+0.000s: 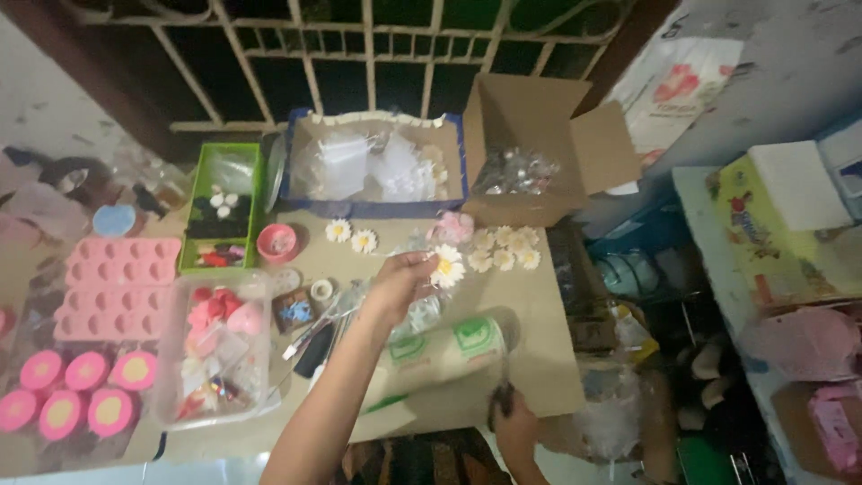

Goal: The person assembles decorative flowers using pink and white soap components, cutting plastic wrap with scissors and attaching the flower heads to plastic stems.

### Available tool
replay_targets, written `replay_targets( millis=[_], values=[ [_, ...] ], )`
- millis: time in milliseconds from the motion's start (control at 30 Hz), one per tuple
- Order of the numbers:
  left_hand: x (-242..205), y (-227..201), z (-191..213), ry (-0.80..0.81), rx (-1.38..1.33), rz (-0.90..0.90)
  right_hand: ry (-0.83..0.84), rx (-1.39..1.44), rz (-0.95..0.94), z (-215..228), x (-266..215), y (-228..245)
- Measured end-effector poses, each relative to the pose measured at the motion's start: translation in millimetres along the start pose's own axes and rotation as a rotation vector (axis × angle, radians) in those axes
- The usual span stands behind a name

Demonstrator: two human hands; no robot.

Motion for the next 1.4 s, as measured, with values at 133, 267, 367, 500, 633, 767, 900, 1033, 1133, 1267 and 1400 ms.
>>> replay_targets(
  millis=[133, 267, 367, 500, 633, 767, 900, 1033, 1133, 1267, 1400],
  values=[
    [-64.0, -60.0, -81.8, 0.102, -0.048, -0.123, -0.027, -0.199, -0.161, 13.7, 34.6, -50.9],
    [-112.5, -107.2, -149.3, 0.19, 0.019, -0.238, -0.184, -0.265, -0.075, 40.8, 53.3, -27.3],
    [-129.2, -124.8, -178.8, 0.212, 0.003, -0.242, -0.046, -0.275, -0.087, 38.4, 63.0, -22.0],
    [-138.0, -141.5, -199.4, 0.19, 0.018, -0.233, -0.05, -0.227, 0.031, 46.1, 77.0, -9.2],
    [-139.4, -151.6, -211.5, 0.158, 0.042, -0.205, -0.236, 0.683, 0.332, 128.4, 108.8, 73.3],
    [-139.1, -150.8, -222.2, 0.219, 0.081, -0.179, 0.141, 1.219, 0.75, 295.4, -35.7, 241.2],
    [-141.8, -153.0, -234.1, 0.301, 0.093, -0.188, 0.21, 1.164, 1.036, 299.2, -37.6, 240.4],
    [-145.4, -149.5, -232.2, 0.268, 0.079, -0.091, 0.034, 0.997, 0.888, 290.2, -13.9, 212.4],
    [-147.8, -139.2, -241.2, 0.429, -0.064, -0.028, 0.162, 1.219, 1.016, 302.5, -32.5, 226.9],
    [-152.8, -130.7, -251.1, 0.461, -0.061, 0.045, 0.066, 1.235, 1.097, 315.4, -35.5, 234.9],
    [-150.5, -126.4, -255.2, 0.421, -0.054, 0.062, 0.094, 1.264, 0.98, 313.1, -13.6, 239.3]
  ],
)
Point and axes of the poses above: each hand's wrist, its own x-axis towards the middle knuckle, its own z-axis out of the back of the hand, y = z × x, the point moved 8 cm from there along x, towards the middle knuckle
